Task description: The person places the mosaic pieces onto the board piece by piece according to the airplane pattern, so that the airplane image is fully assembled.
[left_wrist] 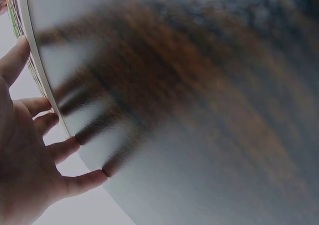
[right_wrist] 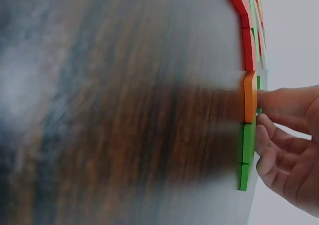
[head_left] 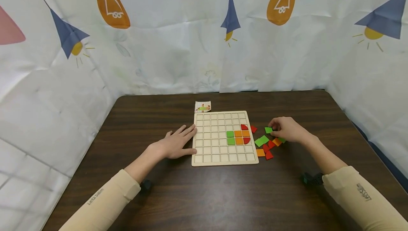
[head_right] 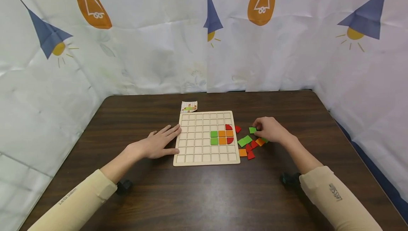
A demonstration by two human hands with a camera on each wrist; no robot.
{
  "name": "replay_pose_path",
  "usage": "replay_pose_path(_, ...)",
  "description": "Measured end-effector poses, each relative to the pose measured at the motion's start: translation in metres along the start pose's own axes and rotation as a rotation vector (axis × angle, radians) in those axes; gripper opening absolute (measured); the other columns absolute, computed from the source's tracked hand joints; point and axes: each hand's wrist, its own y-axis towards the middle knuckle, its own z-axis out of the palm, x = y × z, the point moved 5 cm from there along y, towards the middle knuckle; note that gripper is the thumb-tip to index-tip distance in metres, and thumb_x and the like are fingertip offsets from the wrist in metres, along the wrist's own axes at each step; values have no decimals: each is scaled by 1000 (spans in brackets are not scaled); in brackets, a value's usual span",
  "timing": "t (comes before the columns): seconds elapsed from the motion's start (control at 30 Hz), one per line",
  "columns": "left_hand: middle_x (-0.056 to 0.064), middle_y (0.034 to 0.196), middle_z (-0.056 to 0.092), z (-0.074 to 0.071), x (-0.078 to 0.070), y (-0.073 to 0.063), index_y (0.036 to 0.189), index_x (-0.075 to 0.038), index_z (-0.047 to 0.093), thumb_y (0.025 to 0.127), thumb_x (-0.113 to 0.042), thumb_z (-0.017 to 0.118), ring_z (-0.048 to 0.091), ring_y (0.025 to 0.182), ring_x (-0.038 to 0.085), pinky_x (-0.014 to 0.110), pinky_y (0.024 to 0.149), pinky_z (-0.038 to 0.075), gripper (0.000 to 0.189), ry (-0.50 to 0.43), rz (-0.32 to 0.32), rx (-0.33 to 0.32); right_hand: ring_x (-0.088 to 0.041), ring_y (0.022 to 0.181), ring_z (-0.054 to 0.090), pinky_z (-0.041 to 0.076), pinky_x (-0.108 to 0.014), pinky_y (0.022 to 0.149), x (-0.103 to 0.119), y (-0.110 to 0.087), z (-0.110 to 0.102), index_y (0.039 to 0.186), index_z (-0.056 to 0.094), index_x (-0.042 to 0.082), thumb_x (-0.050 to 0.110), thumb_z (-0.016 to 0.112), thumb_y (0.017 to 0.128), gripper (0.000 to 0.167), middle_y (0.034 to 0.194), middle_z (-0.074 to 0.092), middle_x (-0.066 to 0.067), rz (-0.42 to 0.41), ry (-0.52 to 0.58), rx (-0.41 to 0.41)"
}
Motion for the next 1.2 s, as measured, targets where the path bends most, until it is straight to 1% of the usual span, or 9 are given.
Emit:
replay_pose_path(0.2, 4, 172, 6, 0, 0, 0, 167, -17, 15, 101, -61, 53, 8, 156, 35, 74, 112, 19, 87, -4, -1, 4, -16, 72, 60, 52, -35, 65, 3, 1, 2, 106, 68, -4, 8, 74, 92, 19, 83, 66, -2, -27, -22, -22)
replay_pose_path(0.5, 4, 172, 7, -1, 0, -1, 167, -16, 16, 102, -60, 53, 7, 156, 35, 74, 112, 19, 87, -8, 5, 0, -12, 66, 58, 52, -34, 62, 18, 6, 3, 109, 68, -3, 10, 74, 94, 21, 81, 65, 0, -76, -44, -35)
replay_pose_path(0.7, 4, 172, 6, -1, 0, -1, 167, -17, 15, 102, -60, 53, 4, 156, 35, 75, 111, 19, 87, -16, 13, -4, -11, 68, 60, 54, -34, 66, 35, 9, 6, 108, 69, -2, 11, 74, 94, 20, 81, 67, 3, -107, -52, -33)
replay_pose_path(0.9, 4, 172, 7, -2, 0, -1, 167, -17, 15, 101, -61, 53, 8, 156, 35, 75, 112, 15, 88, -2, 1, 3, -13, 74, 64, 56, -36, 69, 47, 14, 12, 109, 69, -1, 11, 74, 94, 20, 86, 70, 1, -140, -40, -53)
replay_pose_path(0.97, 4, 172, 8, -2, 0, -1, 167, -17, 15, 102, -61, 53, 9, 156, 35, 74, 113, 14, 87, 4, -2, 4, -14, 76, 65, 57, -36, 70, 50, 16, 15, 109, 70, -1, 11, 74, 94, 20, 87, 70, 1, -138, -34, -52)
replay_pose_path(1.2, 5, 172, 11, -4, -1, 1, 166, -16, 18, 102, -57, 55, 11, 155, 36, 74, 113, 14, 85, -7, -6, 1, -12, 74, 62, 55, -34, 70, 64, 23, 22, 111, 70, 1, 12, 76, 92, 23, 86, 68, 2, -159, -34, -87)
